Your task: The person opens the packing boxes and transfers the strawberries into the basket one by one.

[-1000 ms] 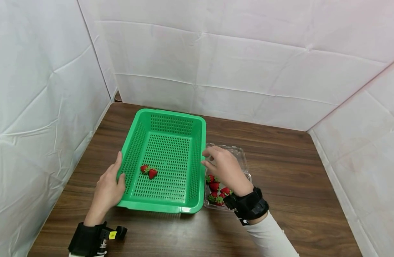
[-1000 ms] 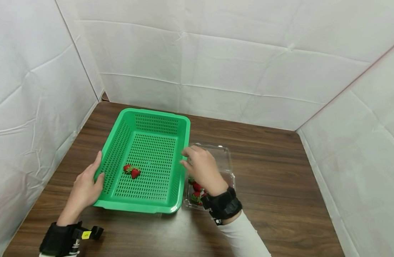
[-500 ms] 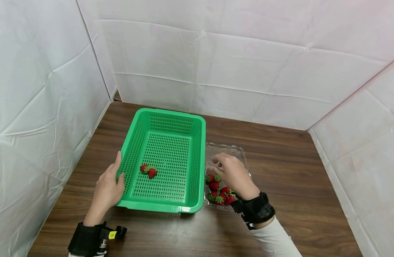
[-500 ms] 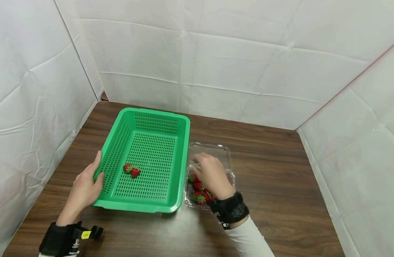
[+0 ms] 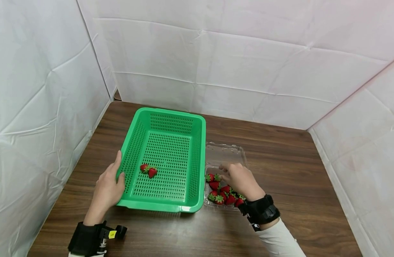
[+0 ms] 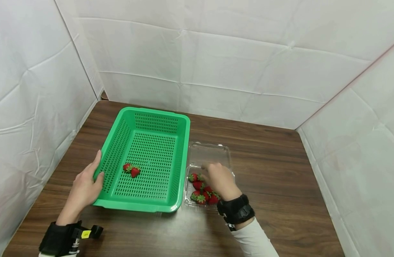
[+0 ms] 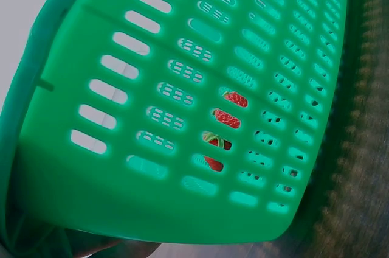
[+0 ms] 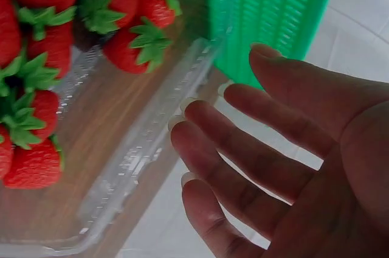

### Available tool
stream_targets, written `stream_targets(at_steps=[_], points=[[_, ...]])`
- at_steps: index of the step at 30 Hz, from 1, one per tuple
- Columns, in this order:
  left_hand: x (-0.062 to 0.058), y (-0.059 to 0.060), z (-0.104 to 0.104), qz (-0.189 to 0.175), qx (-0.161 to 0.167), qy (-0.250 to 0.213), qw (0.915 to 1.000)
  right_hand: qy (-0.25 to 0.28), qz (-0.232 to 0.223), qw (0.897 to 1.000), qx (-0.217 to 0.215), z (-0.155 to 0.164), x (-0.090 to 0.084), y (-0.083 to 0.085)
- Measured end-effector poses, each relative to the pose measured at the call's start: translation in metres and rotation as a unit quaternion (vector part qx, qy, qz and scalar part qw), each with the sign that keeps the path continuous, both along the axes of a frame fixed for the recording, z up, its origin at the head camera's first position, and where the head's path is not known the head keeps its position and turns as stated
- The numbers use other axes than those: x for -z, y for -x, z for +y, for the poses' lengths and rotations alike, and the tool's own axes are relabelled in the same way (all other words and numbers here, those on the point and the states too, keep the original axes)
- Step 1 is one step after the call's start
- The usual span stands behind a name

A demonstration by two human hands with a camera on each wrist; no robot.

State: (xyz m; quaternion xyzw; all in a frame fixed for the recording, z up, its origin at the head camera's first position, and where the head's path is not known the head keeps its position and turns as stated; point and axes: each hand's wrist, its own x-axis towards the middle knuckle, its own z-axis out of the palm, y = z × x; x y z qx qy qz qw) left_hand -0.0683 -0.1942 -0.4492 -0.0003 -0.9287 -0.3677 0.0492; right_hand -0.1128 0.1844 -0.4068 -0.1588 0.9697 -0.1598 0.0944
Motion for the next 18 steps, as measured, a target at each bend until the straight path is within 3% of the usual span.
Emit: stream_targets(at_steps=[18], points=[[-0.001, 0.0, 0.0, -0.012, 0.001, -0.002, 0.9999, -0.073, -0.024, 0.997, -0.011, 0.002, 0.025, 0.007]])
